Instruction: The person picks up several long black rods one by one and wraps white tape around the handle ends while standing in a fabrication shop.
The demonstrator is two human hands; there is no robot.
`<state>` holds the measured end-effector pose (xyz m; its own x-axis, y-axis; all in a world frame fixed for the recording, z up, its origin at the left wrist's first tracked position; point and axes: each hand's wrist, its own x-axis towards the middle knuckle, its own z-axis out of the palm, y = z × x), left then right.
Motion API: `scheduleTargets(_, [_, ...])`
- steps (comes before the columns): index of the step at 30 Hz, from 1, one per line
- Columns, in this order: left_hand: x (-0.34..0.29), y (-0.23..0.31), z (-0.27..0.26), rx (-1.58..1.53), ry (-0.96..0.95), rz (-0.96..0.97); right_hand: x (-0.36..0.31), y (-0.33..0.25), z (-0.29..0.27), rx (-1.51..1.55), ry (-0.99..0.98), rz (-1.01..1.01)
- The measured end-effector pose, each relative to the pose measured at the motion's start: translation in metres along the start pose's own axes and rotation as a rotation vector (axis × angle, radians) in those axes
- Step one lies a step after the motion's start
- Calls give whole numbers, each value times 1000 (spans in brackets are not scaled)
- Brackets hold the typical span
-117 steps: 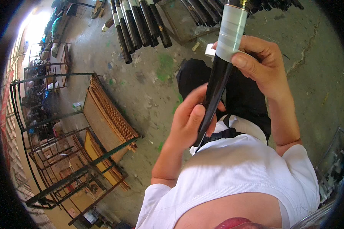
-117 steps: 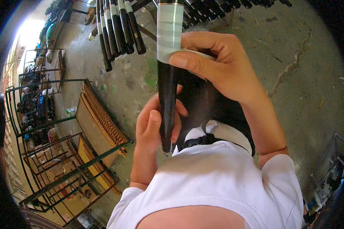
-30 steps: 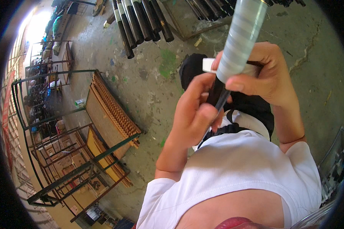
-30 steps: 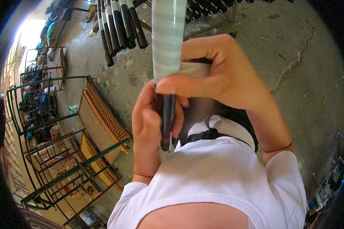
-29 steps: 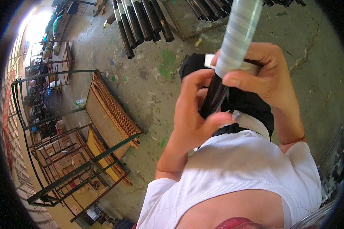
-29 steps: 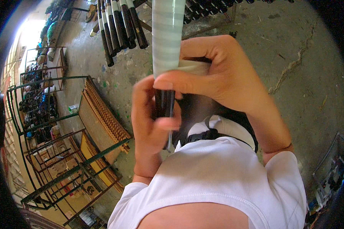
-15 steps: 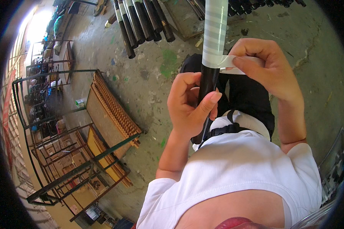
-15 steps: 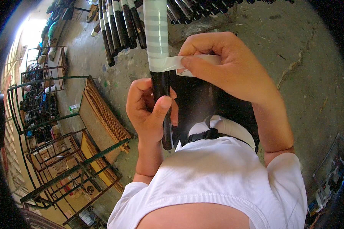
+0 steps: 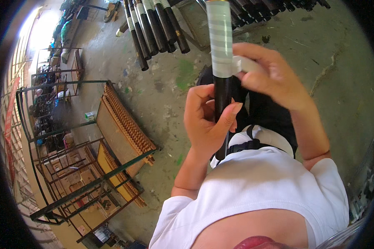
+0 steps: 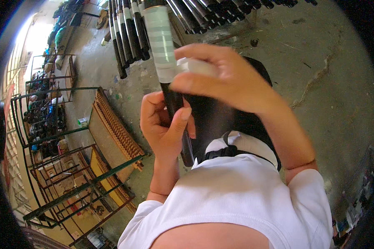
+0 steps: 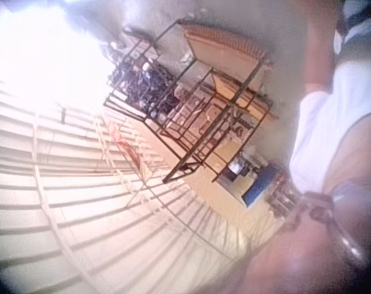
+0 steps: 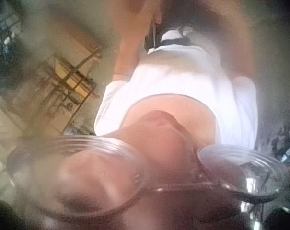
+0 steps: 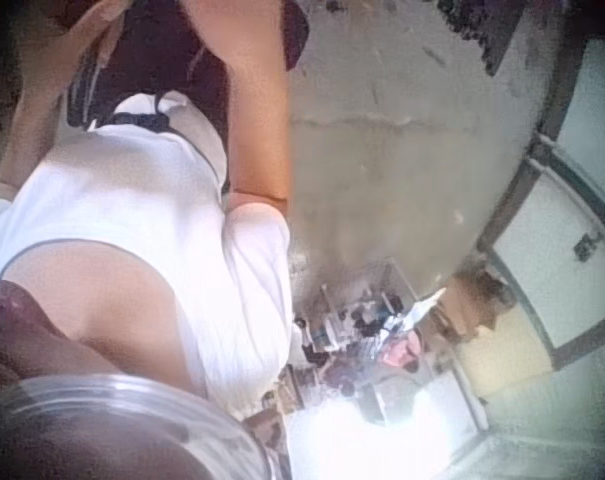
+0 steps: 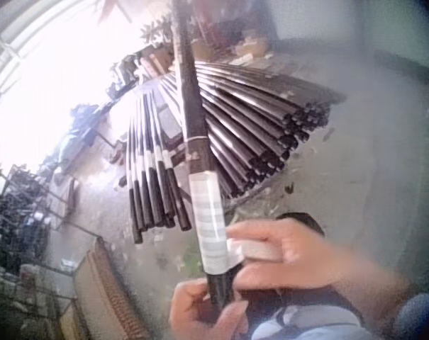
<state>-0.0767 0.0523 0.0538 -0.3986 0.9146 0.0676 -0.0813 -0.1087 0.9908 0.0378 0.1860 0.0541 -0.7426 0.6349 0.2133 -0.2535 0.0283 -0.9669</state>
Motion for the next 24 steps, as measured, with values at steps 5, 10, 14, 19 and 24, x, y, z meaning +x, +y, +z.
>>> scheduleTargets(5, [6, -5, 3, -508, -229, -99, 8, 10, 4, 349, -100, 100])
scheduleTargets(10, [13, -13, -1, -1277, -418, -381, 7, 46, -13, 236, -16, 263])
scheduleTargets(14, [29, -13, -15, -863, -271, -197, -8, 56, -22, 132, 46, 456])
scheduleTargets(19, [74, 6, -46, -153, 3, 23, -28, 76, -44, 120, 188, 584])
scheduleTargets(24, [141, 2, -89, 534, 308, 168, -40, 91, -52, 169, 273, 650])
